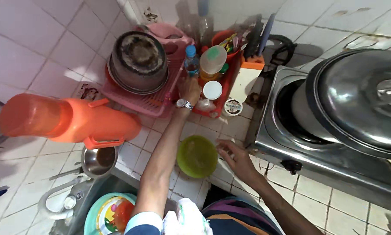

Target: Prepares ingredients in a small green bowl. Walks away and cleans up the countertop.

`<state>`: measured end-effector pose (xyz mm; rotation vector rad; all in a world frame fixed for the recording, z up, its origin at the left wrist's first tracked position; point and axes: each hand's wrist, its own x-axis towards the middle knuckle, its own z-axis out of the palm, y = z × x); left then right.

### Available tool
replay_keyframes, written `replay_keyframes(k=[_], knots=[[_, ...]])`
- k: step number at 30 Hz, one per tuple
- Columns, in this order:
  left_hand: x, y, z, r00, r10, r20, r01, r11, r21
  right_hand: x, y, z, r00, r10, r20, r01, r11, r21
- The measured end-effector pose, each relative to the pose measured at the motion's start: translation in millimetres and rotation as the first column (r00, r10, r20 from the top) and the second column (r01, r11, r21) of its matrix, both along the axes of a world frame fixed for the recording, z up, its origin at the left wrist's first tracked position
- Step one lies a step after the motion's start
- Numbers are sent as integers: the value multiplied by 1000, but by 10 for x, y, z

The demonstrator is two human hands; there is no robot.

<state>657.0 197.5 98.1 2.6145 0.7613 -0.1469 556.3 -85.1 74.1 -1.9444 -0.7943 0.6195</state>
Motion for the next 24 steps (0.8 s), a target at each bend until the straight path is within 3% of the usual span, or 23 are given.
replay_keyframes(k=[4, 10, 18, 24], knots=[[64, -72, -156, 999, 27, -46, -24, 998, 50, -112, -308, -180, 995, -31, -93, 31, 1000, 3], [76, -54, -280, 1000, 2, 10, -4, 991, 133, -53, -381, -210, 996, -46, -82, 47, 999, 10], [4, 20, -253, 995, -54, 79, 44, 991, 126, -49, -410, -155, 992, -116, -44, 119, 990, 73], [67, -41, -205, 990, -128, -59, 136, 978, 156, -138, -466, -214, 989, -123, -87, 128, 990, 55]])
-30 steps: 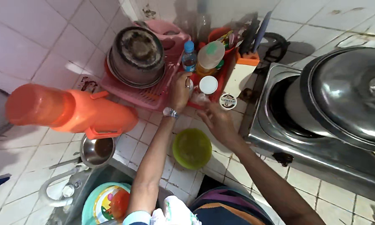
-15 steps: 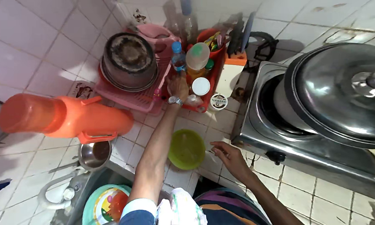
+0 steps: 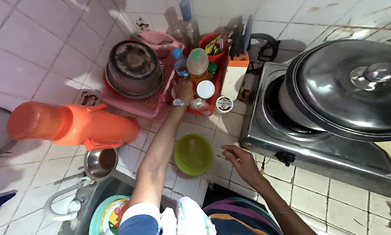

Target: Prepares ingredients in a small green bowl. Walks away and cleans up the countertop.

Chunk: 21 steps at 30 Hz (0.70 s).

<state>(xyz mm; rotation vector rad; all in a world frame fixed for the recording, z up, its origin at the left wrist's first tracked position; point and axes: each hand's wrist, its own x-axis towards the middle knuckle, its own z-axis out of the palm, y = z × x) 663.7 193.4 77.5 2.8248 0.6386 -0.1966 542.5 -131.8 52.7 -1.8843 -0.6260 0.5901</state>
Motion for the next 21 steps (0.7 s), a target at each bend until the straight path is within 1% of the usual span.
replay_keyframes(k=[3, 5, 9, 13, 18, 21], knots=[[46, -37, -20, 999, -4, -38, 4, 1000, 22, -29, -3, -38, 1000, -5, -29, 5, 1000, 3], [51, -37, -53, 999, -6, -36, 7, 1000, 25, -31, -4, -52, 999, 6, -41, -6, 1000, -10], [22, 15, -59, 999, 2, 47, -1, 1000, -17, 2, -25, -67, 999, 36, -20, -37, 998, -47], [-43, 74, 73, 989, 40, 140, -30, 997, -68, 50, -22, -102, 999, 28, -36, -30, 998, -53], [-131, 177, 337, 977, 79, 196, -47, 986, -163, 98, 49, -135, 999, 44, -7, -44, 999, -23], [-203, 228, 357, 962, 96, 254, -43, 978, -205, 112, 104, -148, 999, 53, -8, -53, 999, -9]])
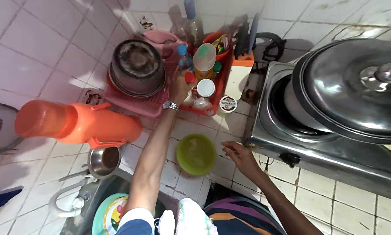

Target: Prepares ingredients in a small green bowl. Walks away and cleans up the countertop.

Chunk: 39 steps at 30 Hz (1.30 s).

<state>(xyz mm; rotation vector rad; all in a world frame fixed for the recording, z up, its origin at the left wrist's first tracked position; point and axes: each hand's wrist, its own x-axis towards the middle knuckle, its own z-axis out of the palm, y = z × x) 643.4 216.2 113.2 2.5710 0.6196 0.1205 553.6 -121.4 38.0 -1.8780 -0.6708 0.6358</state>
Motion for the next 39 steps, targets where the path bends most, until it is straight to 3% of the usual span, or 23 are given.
replay_keyframes(k=[4, 8, 11, 14, 18, 20, 23, 25, 27, 29, 31, 33, 36, 39], knots=[[-134, 93, 7, 992, -2, 123, 6, 999, -33, 7, 71, 59, 1000, -10, -29, 10, 1000, 25], [-422, 25, 302, 950, 0, 312, 19, 998, -57, 23, 188, 268, 971, -47, -232, 78, 989, 125], [-964, -228, 647, 928, -56, 368, 77, 996, -43, 89, 349, 440, 928, -53, -368, 154, 956, 250], [-1511, -581, 847, 930, -91, 357, 176, 961, -212, 176, 575, 633, 835, 3, -550, 184, 941, 285], [-1970, -974, 594, 904, -113, 413, 289, 872, -394, 124, 687, 656, 699, 231, -677, 2, 946, 325], [-2186, -1146, 455, 890, -99, 445, 302, 860, -412, -24, 662, 644, 627, 254, -736, -28, 952, 305], [-2434, -1340, 210, 825, -75, 560, 285, 911, -298, -281, 595, 617, 546, 201, -813, 23, 967, 254], [-2553, -1417, 64, 773, -60, 632, 231, 954, -192, -470, 564, 633, 553, 165, -817, 42, 974, 225], [-2627, -1447, -23, 743, -1, 669, 212, 949, -235, -609, 543, 667, 591, 143, -794, 45, 977, 209], [-2701, -1467, -53, 765, 88, 638, 244, 877, -414, -672, 526, 668, 704, 69, -707, 74, 983, 169], [-2820, -1490, -73, 815, 143, 562, 253, 784, -567, -654, 443, 662, 895, -41, -443, 99, 989, 110], [-2992, -1494, -129, 822, 260, 508, 170, 738, -653, -594, 347, 718, 990, -108, -93, 118, 988, 99], [-3251, -1546, -300, 724, 554, 411, -36, 625, -780, -535, 394, 709, 948, -146, 282, 136, 989, 56], [-3485, -1681, -461, 640, 713, 288, -193, 512, -837, -552, 404, 436, 942, -4, 336, 47, 992, -119]])
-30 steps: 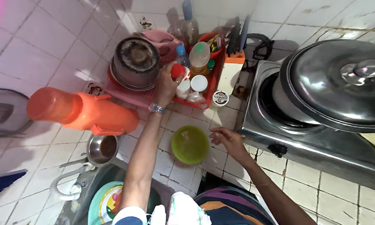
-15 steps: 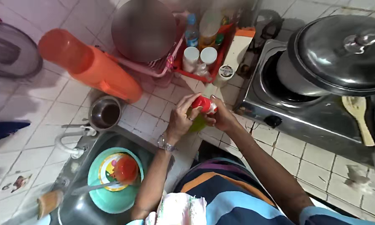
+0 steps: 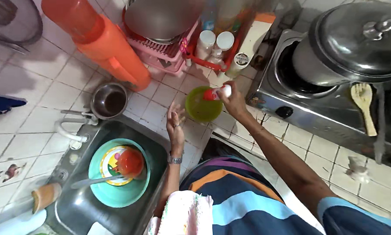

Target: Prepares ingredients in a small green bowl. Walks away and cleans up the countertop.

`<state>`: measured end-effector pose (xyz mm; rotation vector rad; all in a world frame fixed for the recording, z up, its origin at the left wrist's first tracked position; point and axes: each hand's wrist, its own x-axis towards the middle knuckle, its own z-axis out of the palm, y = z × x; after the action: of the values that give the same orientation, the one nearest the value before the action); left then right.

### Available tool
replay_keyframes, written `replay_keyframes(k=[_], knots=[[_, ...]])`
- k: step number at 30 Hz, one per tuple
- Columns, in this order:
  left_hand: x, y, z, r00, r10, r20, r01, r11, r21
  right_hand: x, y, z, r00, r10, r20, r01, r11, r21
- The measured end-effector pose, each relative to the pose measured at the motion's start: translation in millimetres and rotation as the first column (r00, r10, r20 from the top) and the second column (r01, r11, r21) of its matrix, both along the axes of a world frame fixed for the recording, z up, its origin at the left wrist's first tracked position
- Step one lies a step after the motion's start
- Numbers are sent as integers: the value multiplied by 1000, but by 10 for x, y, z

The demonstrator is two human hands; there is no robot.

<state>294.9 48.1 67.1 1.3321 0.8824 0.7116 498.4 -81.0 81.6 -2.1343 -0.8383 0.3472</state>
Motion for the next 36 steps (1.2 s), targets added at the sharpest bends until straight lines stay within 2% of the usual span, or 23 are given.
replay_keyframes(k=[2, 5, 9, 11, 14, 16, 19, 21, 25, 29, 33, 36], knots=[[-120, -56, -39, 996, 85, -11, -85, 996, -22, 17, 14, 14, 1000, -13, -23, 13, 1000, -6], [-263, -180, -144, 987, 155, -47, -158, 986, -60, 2, 18, 136, 1000, -8, 21, 7, 997, 75], [-319, -213, -159, 988, 147, -54, -147, 989, -12, -57, -1, 303, 998, -37, 51, 27, 984, 177], [-328, -198, -157, 986, 158, -58, -159, 987, -6, -87, 7, 177, 997, -56, 48, 42, 967, 250], [-320, -168, -141, 985, 163, -56, -164, 986, -22, -53, -3, -109, 999, -20, -41, 26, 988, 150], [-298, -135, -118, 983, 178, -41, -178, 984, -7, -5, 1, -67, 998, -30, -64, 38, 989, 140], [-312, -156, -135, 978, 201, -58, -203, 979, -26, -60, -59, 51, 998, -37, -55, 49, 970, 239], [-277, -163, -143, 977, 202, -65, -205, 978, -36, -58, -26, -23, 996, -51, -79, 73, 947, 314], [-231, -189, -141, 982, 180, -51, -182, 982, -38, -18, -34, -227, 992, 31, -119, -14, 990, 143], [-219, -194, -110, 979, 197, -59, -200, 978, -53, -17, 54, -182, 993, -26, -111, 57, 957, 284], [-187, -196, -99, 983, 174, -55, -177, 983, -57, 68, 62, -173, 994, 34, -108, -17, 987, 160], [-184, -215, -82, 981, 181, -73, -185, 981, -53, 14, 11, -36, 985, 2, -174, 44, 964, 264]])
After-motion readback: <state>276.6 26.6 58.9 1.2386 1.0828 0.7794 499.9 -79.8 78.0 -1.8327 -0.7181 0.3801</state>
